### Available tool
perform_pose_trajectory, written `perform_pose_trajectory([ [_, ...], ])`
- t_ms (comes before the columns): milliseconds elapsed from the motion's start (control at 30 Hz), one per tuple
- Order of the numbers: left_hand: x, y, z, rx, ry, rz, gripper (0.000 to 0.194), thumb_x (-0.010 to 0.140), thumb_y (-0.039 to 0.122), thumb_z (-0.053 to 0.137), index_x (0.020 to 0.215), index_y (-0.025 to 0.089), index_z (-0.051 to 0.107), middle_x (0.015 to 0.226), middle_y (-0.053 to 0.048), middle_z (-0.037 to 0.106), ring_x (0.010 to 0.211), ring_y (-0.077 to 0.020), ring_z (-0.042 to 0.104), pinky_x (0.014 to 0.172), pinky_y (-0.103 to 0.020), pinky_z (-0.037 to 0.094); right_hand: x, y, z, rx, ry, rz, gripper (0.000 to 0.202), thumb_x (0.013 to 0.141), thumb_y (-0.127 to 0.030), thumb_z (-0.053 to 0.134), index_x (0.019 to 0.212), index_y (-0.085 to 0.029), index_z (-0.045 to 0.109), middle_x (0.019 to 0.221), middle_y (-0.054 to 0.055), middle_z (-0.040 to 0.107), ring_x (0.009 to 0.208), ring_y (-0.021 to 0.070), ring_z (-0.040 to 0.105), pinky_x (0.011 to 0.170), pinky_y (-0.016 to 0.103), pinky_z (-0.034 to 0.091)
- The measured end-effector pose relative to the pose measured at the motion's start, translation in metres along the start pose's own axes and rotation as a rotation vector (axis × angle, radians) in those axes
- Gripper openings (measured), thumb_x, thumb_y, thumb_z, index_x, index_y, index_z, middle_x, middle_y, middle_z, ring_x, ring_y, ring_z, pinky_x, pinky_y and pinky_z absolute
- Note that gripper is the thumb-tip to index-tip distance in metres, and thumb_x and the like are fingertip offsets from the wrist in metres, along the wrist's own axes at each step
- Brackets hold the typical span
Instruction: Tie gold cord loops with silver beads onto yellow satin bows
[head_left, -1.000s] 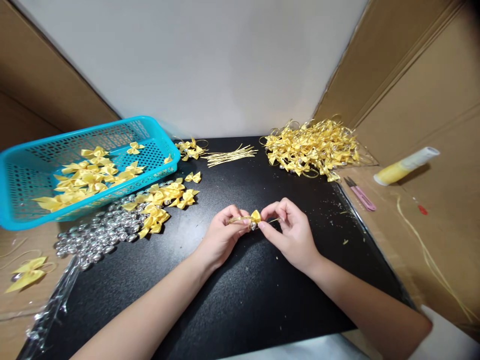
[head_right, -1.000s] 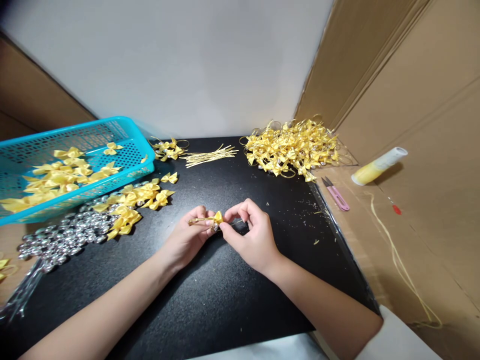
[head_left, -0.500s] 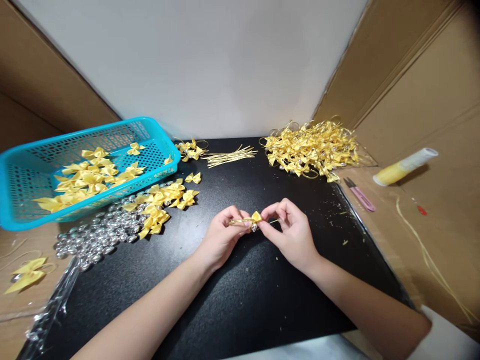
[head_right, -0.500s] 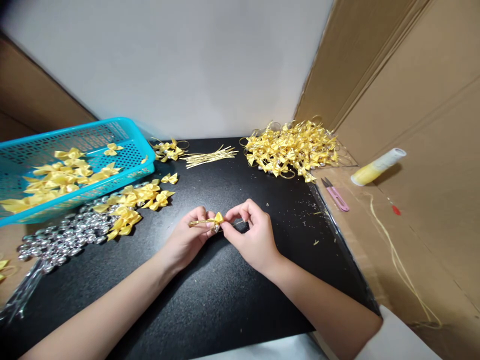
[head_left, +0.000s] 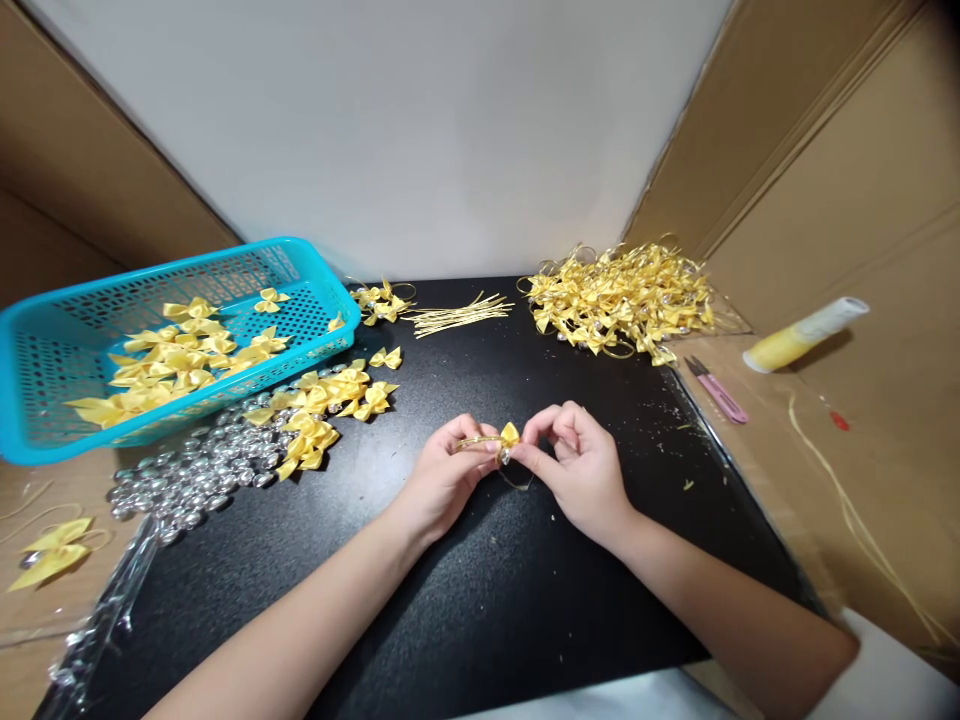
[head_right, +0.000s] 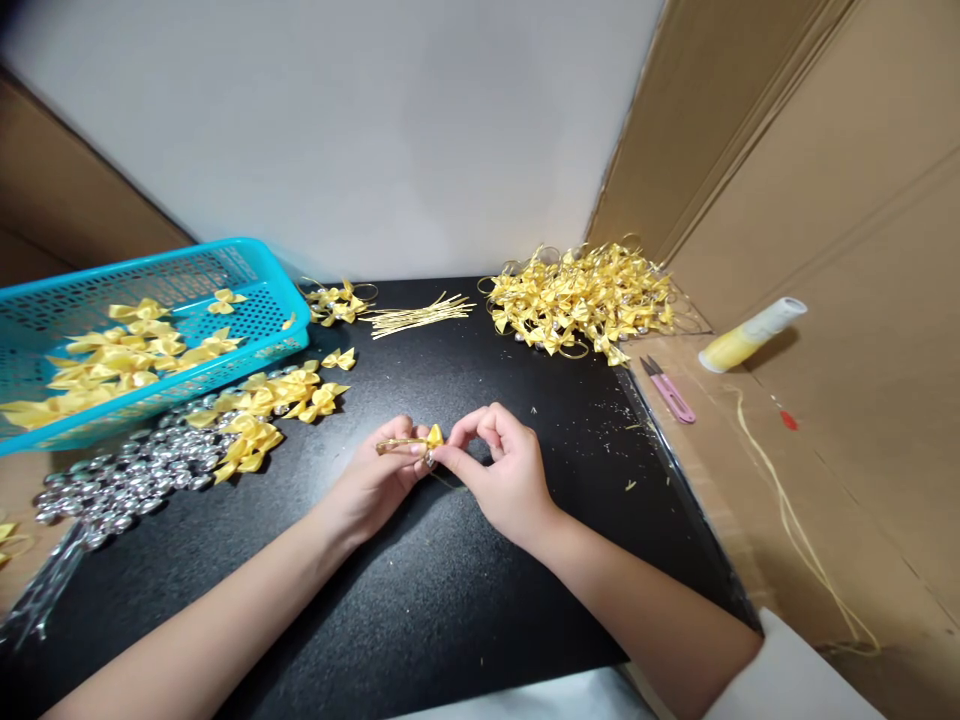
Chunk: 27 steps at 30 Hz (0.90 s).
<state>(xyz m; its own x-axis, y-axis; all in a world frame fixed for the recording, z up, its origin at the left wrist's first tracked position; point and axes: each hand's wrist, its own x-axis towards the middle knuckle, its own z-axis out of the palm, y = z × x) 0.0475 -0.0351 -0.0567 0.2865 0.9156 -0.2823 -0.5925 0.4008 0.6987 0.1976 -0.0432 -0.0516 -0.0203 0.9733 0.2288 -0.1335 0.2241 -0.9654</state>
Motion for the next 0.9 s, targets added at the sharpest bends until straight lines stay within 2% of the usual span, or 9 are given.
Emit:
perform_pose_trajectory([
  [267,0.0005,-0.0026,-0.002,0.007,0.016,-0.002,0.033,0.061,0.01,0.08,0.058,0.015,0.048,0.063,0.003,0.063,0.059,-0.0075,0.056,0.059,-0.019,0.045,-0.0008,0.0051,0.0003,-0.002,-0.087,-0.027,0.04,0.08,-0.013,0.065,0.068,-0.023,0.028,0.073,-0.004,0.052,0.069,0.0114,0.052,0.067,0.027,0.044],
  [433,0.0012,-0.0002,-0.0013,-0.002,0.063,0.004,0.035,0.058,0.012,0.083,0.058,0.015,0.047,0.064,0.002,0.063,0.062,-0.0081,0.057,0.06,-0.019,0.045,-0.0015,0.003,-0.0033,0.008,-0.193,-0.048,0.032,0.08,-0.01,0.061,0.075,-0.024,0.032,0.082,-0.002,0.055,0.08,0.0134,0.056,0.079,0.032,0.046],
  [667,-0.0006,0.002,0.0026,-0.001,0.048,-0.005,0.038,0.057,0.012,0.083,0.057,0.015,0.046,0.061,0.004,0.06,0.06,-0.0076,0.055,0.061,-0.019,0.044,0.0008,0.0006,-0.0021,0.031,-0.123,-0.023,0.031,0.076,-0.01,0.065,0.076,-0.024,0.037,0.08,-0.002,0.056,0.079,0.0135,0.058,0.078,0.031,0.048],
  [900,-0.0002,0.0015,0.0007,0.029,0.033,-0.011,0.037,0.057,0.012,0.083,0.057,0.015,0.046,0.065,0.002,0.062,0.061,-0.0085,0.056,0.061,-0.021,0.044,0.0032,-0.0003,-0.0008,0.06,-0.105,0.052,0.03,0.072,-0.021,0.073,0.073,-0.023,0.043,0.073,-0.003,0.056,0.073,0.0137,0.058,0.074,0.031,0.05],
])
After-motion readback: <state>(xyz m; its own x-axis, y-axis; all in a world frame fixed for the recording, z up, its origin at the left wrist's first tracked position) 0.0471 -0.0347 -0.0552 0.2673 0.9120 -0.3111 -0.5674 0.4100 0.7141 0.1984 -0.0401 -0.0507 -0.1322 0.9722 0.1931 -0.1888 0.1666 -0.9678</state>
